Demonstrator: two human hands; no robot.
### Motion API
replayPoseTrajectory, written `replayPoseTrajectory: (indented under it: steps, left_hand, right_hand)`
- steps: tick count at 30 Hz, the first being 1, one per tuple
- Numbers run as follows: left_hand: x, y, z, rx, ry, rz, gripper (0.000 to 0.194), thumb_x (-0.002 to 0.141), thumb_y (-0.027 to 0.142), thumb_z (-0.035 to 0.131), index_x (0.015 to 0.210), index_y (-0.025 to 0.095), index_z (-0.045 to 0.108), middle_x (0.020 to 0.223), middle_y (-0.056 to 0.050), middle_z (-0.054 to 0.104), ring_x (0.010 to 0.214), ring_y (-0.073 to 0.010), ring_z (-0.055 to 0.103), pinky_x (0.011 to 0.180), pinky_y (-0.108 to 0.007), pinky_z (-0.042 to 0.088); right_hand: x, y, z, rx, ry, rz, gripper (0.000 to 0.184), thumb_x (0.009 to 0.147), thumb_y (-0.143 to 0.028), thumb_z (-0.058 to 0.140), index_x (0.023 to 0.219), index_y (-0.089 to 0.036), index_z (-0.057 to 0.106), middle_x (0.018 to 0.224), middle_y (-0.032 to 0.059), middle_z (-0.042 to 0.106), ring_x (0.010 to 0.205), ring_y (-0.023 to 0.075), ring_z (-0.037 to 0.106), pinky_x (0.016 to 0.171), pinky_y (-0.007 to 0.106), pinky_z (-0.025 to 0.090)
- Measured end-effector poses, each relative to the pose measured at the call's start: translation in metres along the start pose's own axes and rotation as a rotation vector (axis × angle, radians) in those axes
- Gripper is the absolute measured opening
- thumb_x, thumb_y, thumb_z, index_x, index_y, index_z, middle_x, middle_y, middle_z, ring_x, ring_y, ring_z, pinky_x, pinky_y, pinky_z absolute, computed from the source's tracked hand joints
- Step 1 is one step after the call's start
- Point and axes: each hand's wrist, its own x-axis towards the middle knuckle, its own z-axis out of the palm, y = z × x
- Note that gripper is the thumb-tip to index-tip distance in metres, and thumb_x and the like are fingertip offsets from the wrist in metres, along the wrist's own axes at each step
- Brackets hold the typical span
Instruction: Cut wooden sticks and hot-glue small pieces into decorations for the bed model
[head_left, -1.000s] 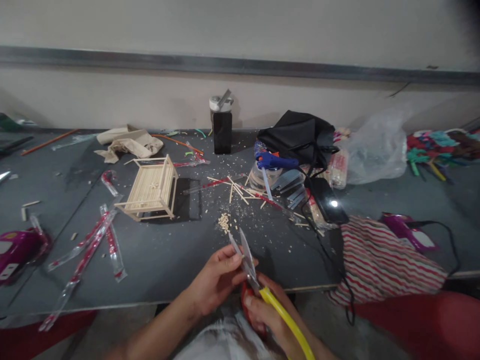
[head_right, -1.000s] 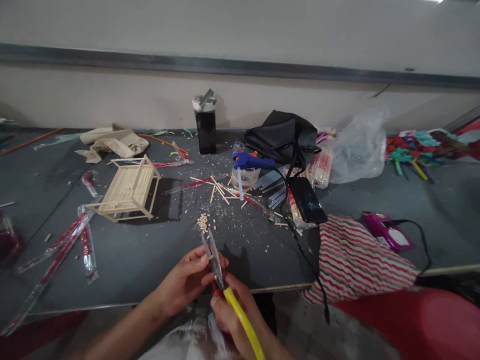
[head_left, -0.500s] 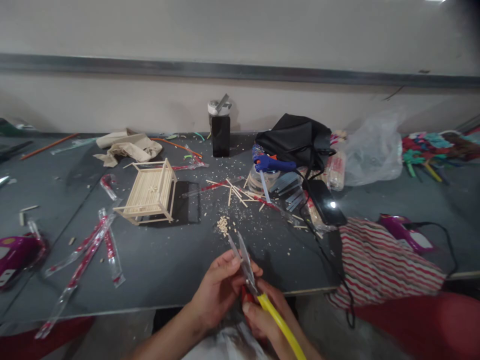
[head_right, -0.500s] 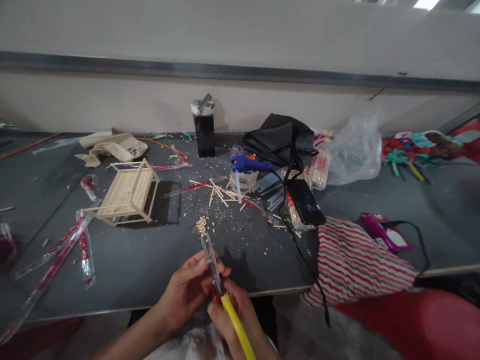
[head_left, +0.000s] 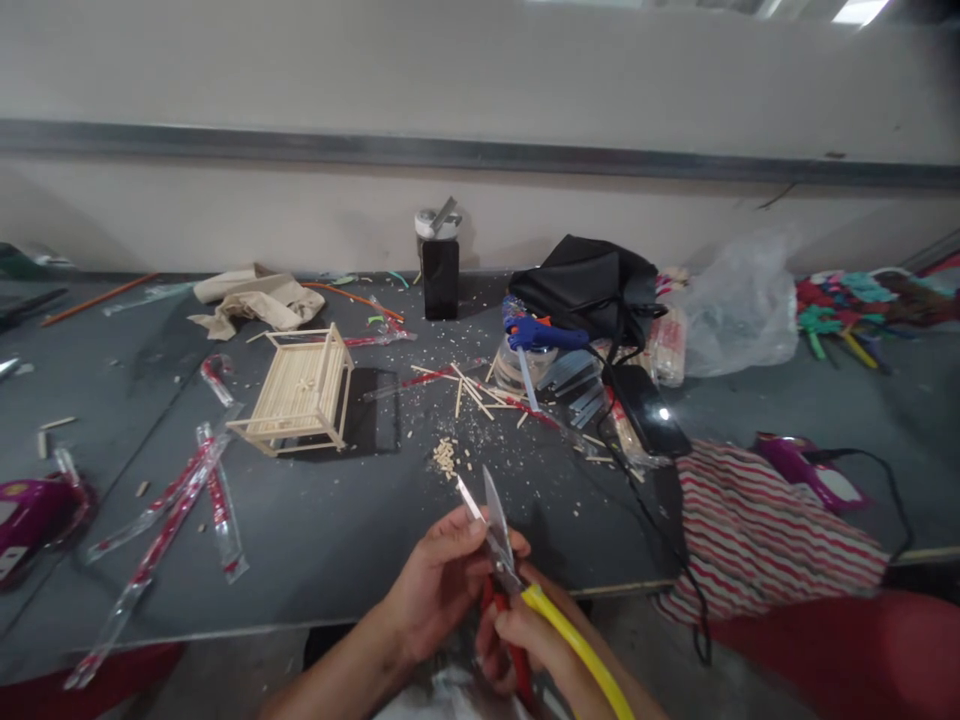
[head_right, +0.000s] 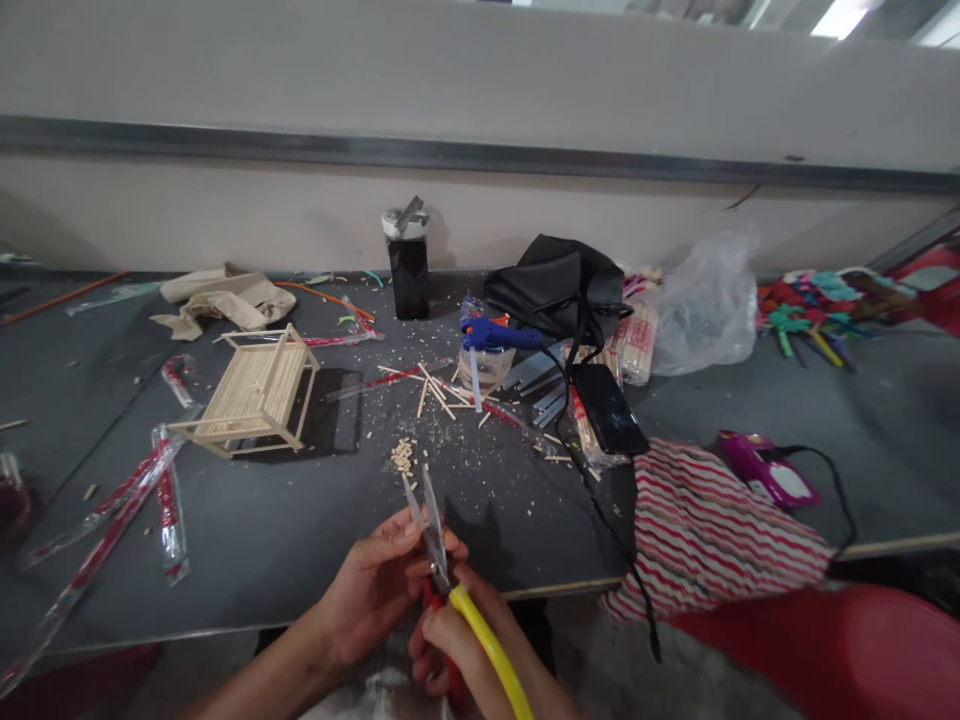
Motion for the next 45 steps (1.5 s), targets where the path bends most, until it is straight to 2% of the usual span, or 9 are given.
replayPoseTrajectory:
  steps: [5, 9, 14, 23, 28, 31, 37, 41, 45]
  left_hand:
    - [-0.004, -0.002, 0.002, -0.034, 0.046, 0.002, 0.012, 0.082, 0.021, 0.064, 0.09, 0.013, 0.064, 0.09, -0.012, 0.074, 0.087, -0.0214, 0.069, 0.081, -0.032, 0.05]
    - [-0.004, -0.005, 0.005, -0.048, 0.096, 0.025, 0.013, 0.082, 0.023, 0.065, 0.088, 0.012, 0.064, 0.087, -0.011, 0.073, 0.07, -0.0142, 0.066, 0.067, -0.024, 0.049]
    - [-0.004, -0.008, 0.006, -0.032, 0.157, 0.054, 0.015, 0.081, 0.024, 0.069, 0.088, 0.012, 0.065, 0.087, -0.009, 0.072, 0.082, -0.0169, 0.068, 0.066, -0.022, 0.05]
    - [0.002, -0.001, 0.011, 0.01, 0.22, 0.115, 0.019, 0.077, 0.028, 0.072, 0.08, 0.013, 0.061, 0.078, -0.006, 0.069, 0.074, -0.0164, 0.067, 0.062, -0.022, 0.05]
    - [0.008, 0.007, 0.007, -0.064, 0.226, 0.114, 0.016, 0.081, 0.026, 0.065, 0.088, 0.012, 0.063, 0.091, -0.012, 0.071, 0.085, -0.0208, 0.069, 0.067, -0.024, 0.053]
    - [0.011, 0.013, 0.006, -0.15, 0.246, 0.089, 0.017, 0.085, 0.023, 0.057, 0.093, 0.009, 0.063, 0.099, -0.016, 0.07, 0.092, -0.024, 0.068, 0.075, -0.031, 0.056]
    - [0.009, 0.023, 0.007, -0.208, 0.163, 0.11, 0.028, 0.078, 0.017, 0.052, 0.099, 0.004, 0.065, 0.1, -0.019, 0.07, 0.089, -0.0241, 0.068, 0.081, -0.037, 0.055]
    - [0.004, 0.03, 0.005, 0.002, 0.165, 0.171, 0.025, 0.078, 0.011, 0.059, 0.1, 0.005, 0.066, 0.109, -0.021, 0.07, 0.104, -0.0273, 0.066, 0.099, -0.041, 0.047]
    - [0.004, 0.035, -0.003, 0.39, 0.208, 0.2, 0.018, 0.083, 0.025, 0.063, 0.094, 0.011, 0.067, 0.094, -0.015, 0.073, 0.09, -0.0249, 0.068, 0.08, -0.036, 0.053]
  right_hand:
    - [0.001, 0.004, -0.002, 0.002, -0.064, -0.001, 0.034, 0.08, -0.051, 0.058, 0.086, -0.018, 0.053, 0.058, -0.0044, 0.052, 0.046, 0.0079, 0.045, 0.045, 0.021, 0.037]
    - [0.001, 0.006, 0.005, 0.169, -0.081, 0.005, 0.037, 0.072, -0.043, 0.065, 0.097, -0.021, 0.047, 0.052, -0.0122, 0.034, 0.042, 0.0044, 0.024, 0.038, 0.016, 0.025]
    - [-0.001, 0.001, 0.012, 0.091, -0.013, 0.16, 0.03, 0.073, -0.037, 0.062, 0.095, -0.024, 0.046, 0.044, -0.0152, 0.023, 0.038, 0.0045, 0.014, 0.034, 0.015, 0.013]
    - [0.008, -0.003, 0.012, 0.034, 0.015, 0.084, 0.03, 0.075, -0.041, 0.064, 0.091, -0.023, 0.046, 0.047, -0.0141, 0.03, 0.037, 0.0032, 0.021, 0.032, 0.013, 0.022]
    - [0.008, -0.012, 0.011, 0.083, 0.014, 0.059, 0.043, 0.074, -0.051, 0.065, 0.1, -0.023, 0.046, 0.049, -0.0146, 0.033, 0.037, 0.0032, 0.021, 0.032, 0.013, 0.024]
    - [0.008, -0.014, 0.01, 0.114, 0.021, 0.089, 0.043, 0.071, -0.054, 0.066, 0.092, -0.023, 0.044, 0.049, -0.0145, 0.035, 0.037, 0.0026, 0.022, 0.031, 0.012, 0.025]
    - [0.009, -0.016, 0.002, 0.119, 0.064, -0.007, 0.046, 0.071, -0.057, 0.067, 0.091, -0.022, 0.046, 0.047, -0.0142, 0.036, 0.033, 0.0028, 0.025, 0.031, 0.015, 0.029]
    - [0.006, -0.016, -0.009, 0.136, 0.092, -0.051, 0.058, 0.075, -0.055, 0.066, 0.118, -0.02, 0.049, 0.05, -0.014, 0.036, 0.033, 0.0039, 0.028, 0.032, 0.016, 0.029]
    - [0.003, -0.014, -0.016, 0.124, 0.123, -0.036, 0.063, 0.076, -0.054, 0.066, 0.125, -0.018, 0.049, 0.049, -0.0139, 0.036, 0.035, 0.0037, 0.025, 0.032, 0.015, 0.031]
